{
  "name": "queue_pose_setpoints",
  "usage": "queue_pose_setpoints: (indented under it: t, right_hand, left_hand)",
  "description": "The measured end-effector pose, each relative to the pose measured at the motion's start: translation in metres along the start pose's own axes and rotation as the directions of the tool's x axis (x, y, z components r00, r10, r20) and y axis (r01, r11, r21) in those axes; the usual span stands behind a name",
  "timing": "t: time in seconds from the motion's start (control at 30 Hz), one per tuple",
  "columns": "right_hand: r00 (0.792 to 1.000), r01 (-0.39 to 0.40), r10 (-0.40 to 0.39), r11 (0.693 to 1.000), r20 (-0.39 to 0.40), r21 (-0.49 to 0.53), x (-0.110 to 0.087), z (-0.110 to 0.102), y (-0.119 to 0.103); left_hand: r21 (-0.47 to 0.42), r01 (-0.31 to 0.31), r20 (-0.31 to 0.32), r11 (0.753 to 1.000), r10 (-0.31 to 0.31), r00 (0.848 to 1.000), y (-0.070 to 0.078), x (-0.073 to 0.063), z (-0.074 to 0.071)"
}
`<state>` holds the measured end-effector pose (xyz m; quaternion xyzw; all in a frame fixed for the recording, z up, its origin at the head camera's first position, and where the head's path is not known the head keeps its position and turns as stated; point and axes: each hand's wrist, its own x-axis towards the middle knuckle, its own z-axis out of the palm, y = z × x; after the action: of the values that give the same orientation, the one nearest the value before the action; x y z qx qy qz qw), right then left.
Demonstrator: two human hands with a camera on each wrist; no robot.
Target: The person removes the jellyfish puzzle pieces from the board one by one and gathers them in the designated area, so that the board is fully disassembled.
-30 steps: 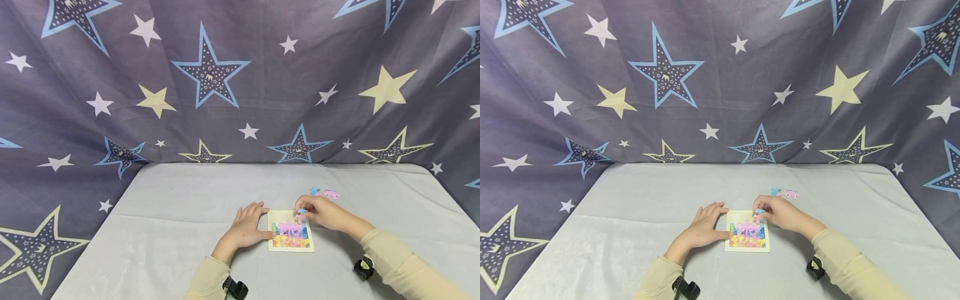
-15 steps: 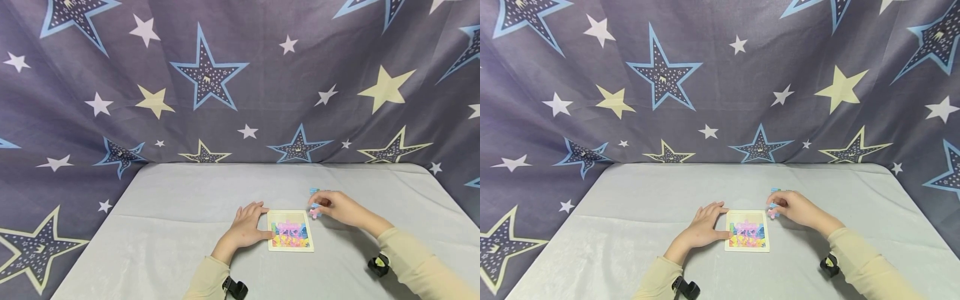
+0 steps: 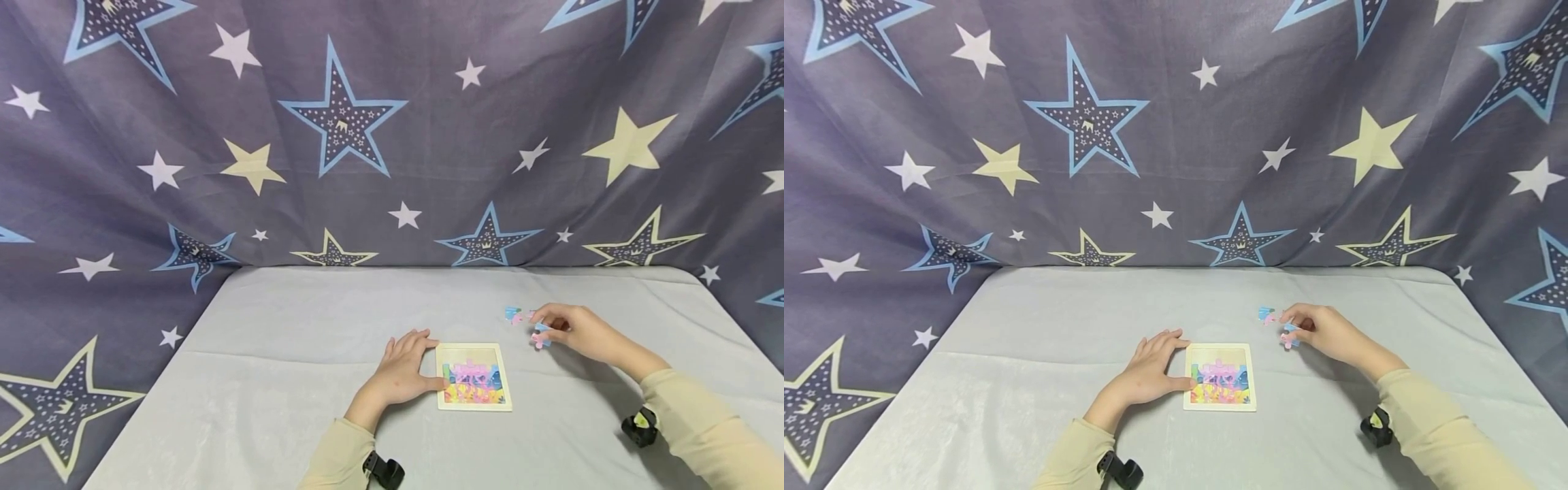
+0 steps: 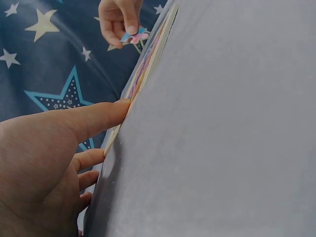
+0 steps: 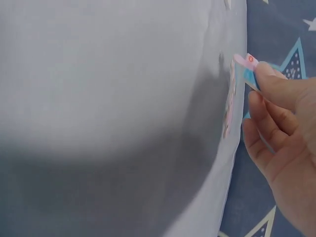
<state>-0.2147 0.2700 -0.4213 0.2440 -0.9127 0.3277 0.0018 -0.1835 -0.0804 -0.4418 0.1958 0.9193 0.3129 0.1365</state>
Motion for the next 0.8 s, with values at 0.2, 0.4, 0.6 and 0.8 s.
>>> queue_pose_setpoints:
  t: [0.2,0.4,0.6,0.8]
  right_hand:
    - [0.999,-0.03,0.03,0.999,-0.015,-0.013,-0.003,-0.006,0.014]
    - [0.998,-0.022,0.021,1.0,-0.067,-0.004,-0.004,-0.012,0.025]
    - [0.996,-0.058,0.064,0.995,-0.067,0.08,-0.003,-0.017,0.033]
    - [0.994,-0.083,0.09,0.99,-0.066,0.113,0.001,-0.019,0.039]
  left_hand:
    - [0.001,0.004,0.001,1.0,-0.004,1.0,-0.001,-0.001,0.0]
    - [-0.001,0.004,0.0,1.0,-0.004,1.0,-0.002,0.0,0.001]
    - [0.004,0.0,-0.005,1.0,0.0,1.0,-0.002,0.001,0.002]
    - [0.005,-0.003,-0.01,1.0,0.003,1.0,-0.003,0.001,0.002]
